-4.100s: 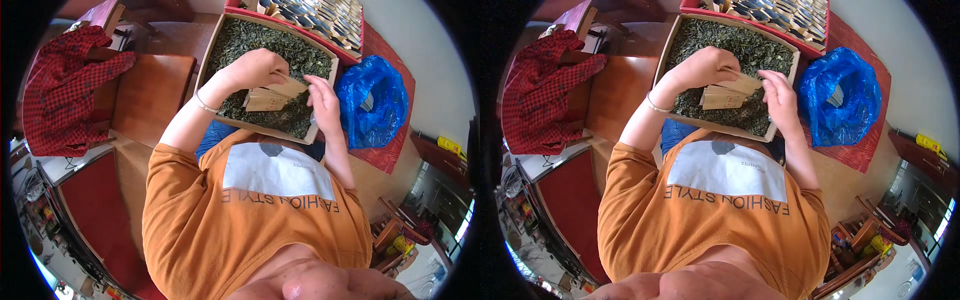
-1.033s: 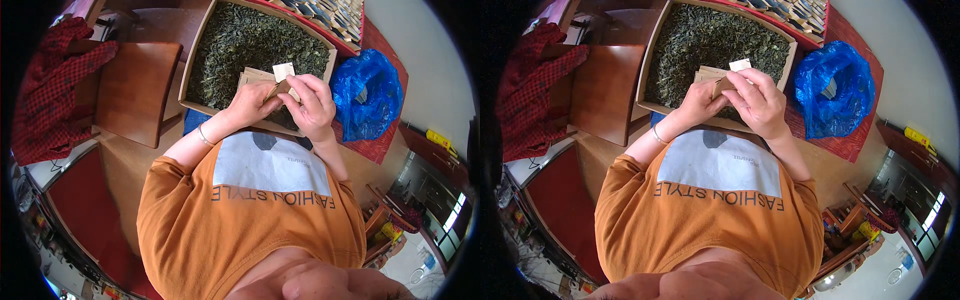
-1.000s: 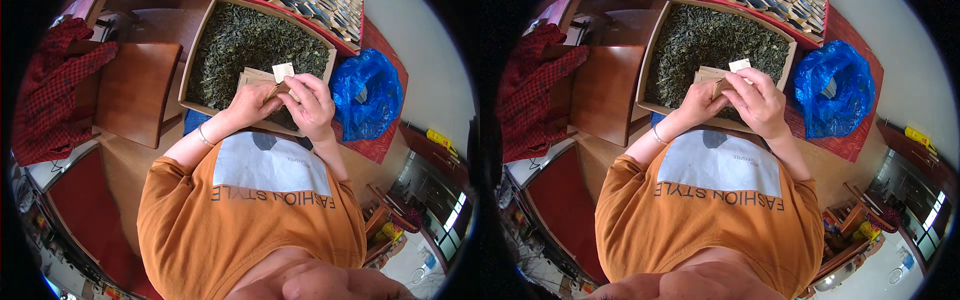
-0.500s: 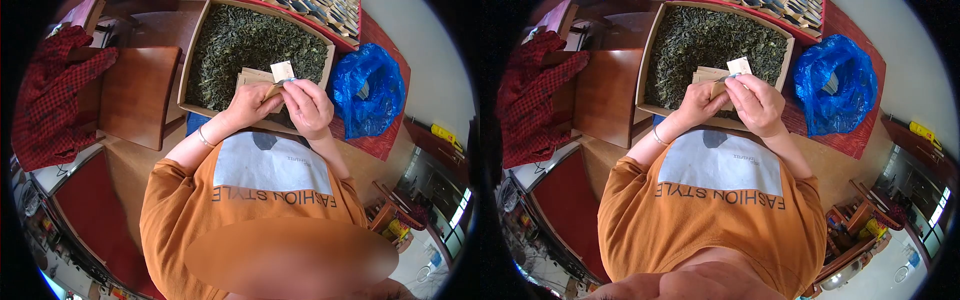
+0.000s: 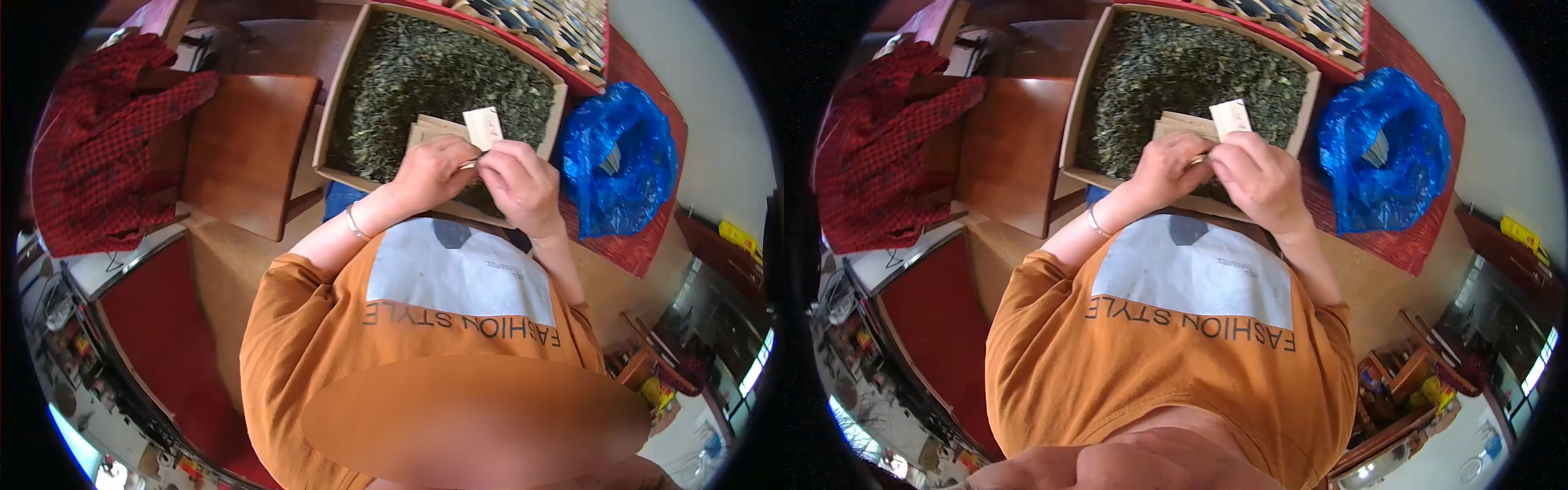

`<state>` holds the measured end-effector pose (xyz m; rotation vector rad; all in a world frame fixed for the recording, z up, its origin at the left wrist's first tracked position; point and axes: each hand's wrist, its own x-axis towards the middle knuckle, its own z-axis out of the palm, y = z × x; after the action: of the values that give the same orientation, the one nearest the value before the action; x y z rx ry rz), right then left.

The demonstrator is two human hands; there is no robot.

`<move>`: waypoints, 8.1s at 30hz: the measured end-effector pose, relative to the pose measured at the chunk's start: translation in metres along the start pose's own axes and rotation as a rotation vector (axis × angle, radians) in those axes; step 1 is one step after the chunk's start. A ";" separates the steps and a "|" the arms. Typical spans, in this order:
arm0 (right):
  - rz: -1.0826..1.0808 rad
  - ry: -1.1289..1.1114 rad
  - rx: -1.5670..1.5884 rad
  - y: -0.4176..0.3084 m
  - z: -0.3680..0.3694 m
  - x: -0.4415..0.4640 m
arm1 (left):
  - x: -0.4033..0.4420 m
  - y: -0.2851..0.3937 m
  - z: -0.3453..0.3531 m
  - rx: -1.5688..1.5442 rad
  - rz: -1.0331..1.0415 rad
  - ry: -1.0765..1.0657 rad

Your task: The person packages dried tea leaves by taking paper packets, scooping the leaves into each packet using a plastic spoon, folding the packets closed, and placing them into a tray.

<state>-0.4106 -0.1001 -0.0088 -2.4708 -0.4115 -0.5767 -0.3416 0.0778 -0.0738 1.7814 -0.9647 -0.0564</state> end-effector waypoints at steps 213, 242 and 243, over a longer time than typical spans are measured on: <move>0.946 0.131 0.751 0.081 0.044 0.027 | 0.061 -0.032 -0.034 0.098 -0.177 0.158; -0.100 0.047 -0.260 0.006 0.018 0.049 | 0.061 -0.030 -0.031 0.134 -0.106 0.126; -0.133 0.056 -0.261 0.006 0.020 0.050 | 0.060 -0.032 -0.032 0.136 -0.108 0.129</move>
<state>-0.3594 -0.0850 -0.0023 -2.6813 -0.5095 -0.7970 -0.2680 0.0679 -0.0619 1.9364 -0.7956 0.0560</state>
